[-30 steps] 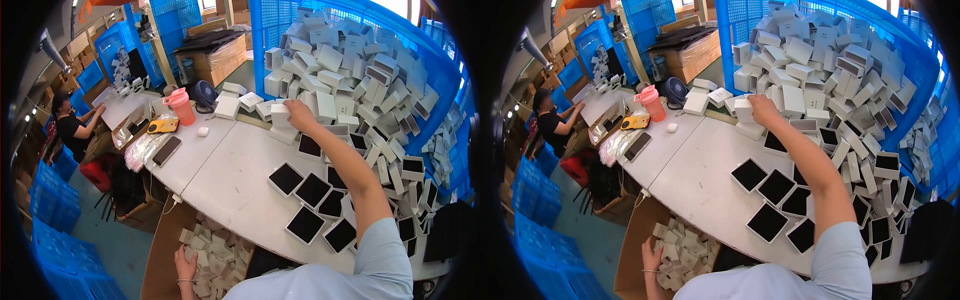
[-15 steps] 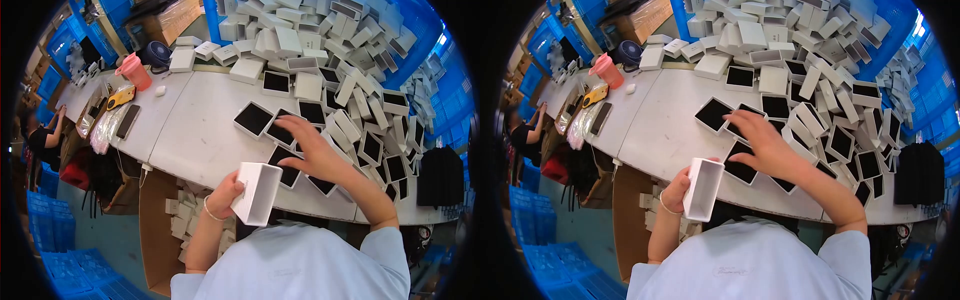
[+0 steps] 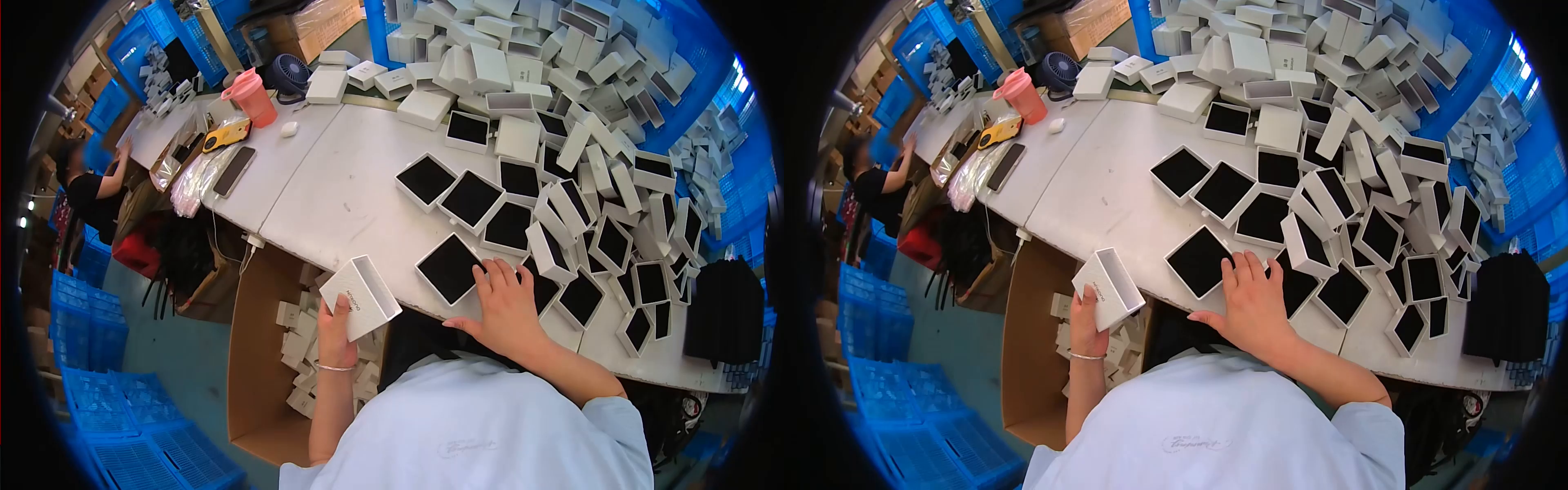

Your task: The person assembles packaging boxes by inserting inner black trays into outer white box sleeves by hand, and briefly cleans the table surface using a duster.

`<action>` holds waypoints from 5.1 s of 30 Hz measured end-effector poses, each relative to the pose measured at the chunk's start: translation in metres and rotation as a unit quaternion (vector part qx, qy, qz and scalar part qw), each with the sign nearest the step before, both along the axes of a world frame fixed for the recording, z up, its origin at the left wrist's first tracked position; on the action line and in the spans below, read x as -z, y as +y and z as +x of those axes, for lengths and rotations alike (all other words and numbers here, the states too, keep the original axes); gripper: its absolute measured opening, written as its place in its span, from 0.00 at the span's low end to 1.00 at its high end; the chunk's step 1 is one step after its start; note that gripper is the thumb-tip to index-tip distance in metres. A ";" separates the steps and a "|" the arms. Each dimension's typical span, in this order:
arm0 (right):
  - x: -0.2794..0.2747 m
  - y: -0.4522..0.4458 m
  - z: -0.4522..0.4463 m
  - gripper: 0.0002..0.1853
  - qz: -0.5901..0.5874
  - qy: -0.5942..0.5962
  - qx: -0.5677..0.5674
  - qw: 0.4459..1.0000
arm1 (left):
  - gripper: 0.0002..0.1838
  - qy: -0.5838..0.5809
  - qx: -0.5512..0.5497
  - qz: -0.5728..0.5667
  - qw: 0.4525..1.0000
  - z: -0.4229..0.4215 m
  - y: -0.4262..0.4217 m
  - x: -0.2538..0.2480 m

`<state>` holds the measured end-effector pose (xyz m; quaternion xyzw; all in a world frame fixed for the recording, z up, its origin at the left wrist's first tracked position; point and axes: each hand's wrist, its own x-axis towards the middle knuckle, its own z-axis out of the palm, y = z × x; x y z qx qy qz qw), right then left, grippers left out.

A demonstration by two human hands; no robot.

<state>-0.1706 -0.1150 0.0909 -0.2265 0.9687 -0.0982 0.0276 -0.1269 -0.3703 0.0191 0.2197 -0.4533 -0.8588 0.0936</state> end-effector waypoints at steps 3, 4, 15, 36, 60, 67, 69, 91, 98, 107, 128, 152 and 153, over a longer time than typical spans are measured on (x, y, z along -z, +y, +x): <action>-0.017 0.008 -0.015 0.50 -0.014 0.057 -0.103 0.993 | 0.28 -0.004 0.004 0.009 1.000 0.005 -0.004 0.004; -0.028 0.006 -0.026 0.53 0.028 0.069 -0.154 0.985 | 0.28 -0.007 0.004 0.018 1.000 0.005 -0.004 0.003; -0.033 0.039 -0.093 0.50 -0.621 -0.430 -0.198 0.625 | 0.20 0.032 -0.053 -0.002 0.998 0.004 0.014 -0.024; -0.069 0.017 -0.024 0.44 -0.202 0.028 -0.292 0.935 | 0.22 0.103 0.106 -0.105 0.983 -0.019 0.036 -0.051; -0.047 -0.038 -0.013 0.55 -0.281 0.154 -0.091 0.943 | 0.26 0.110 -0.016 -0.011 0.994 -0.023 0.020 -0.059; -0.052 -0.038 -0.008 0.52 -0.255 0.172 -0.102 0.946 | 0.25 0.130 -0.073 -0.067 0.987 -0.016 0.029 -0.063; -0.054 -0.035 -0.005 0.50 -0.230 0.178 -0.140 0.947 | 0.25 0.146 -0.029 -0.091 0.985 -0.011 0.019 -0.061; -0.014 -0.092 -0.175 0.38 -0.245 -0.015 -0.235 0.941 | 0.33 -0.113 0.209 -0.376 0.895 0.035 -0.103 -0.027; -0.006 -0.159 -0.444 0.47 -0.135 -0.028 -0.109 0.984 | 0.33 0.011 0.054 -0.610 0.790 -0.148 -0.100 -0.079; 0.022 -0.263 -0.570 0.55 -0.144 0.084 -0.111 0.980 | 0.61 -0.138 0.000 -0.739 0.659 -0.475 -0.098 -0.054; -0.102 -0.091 -0.489 0.25 -0.166 -0.508 -0.138 0.834 | 0.38 0.095 0.427 -0.484 0.758 -0.411 -0.113 -0.155; -0.102 -0.142 -0.473 0.18 -0.082 -0.241 -0.380 0.889 | 0.54 -0.058 0.380 -0.246 0.890 -0.421 -0.109 -0.096; -0.103 -0.128 -0.459 0.17 -0.011 -0.278 -0.373 0.885 | 0.54 -0.033 0.394 -0.267 0.879 -0.399 -0.094 -0.078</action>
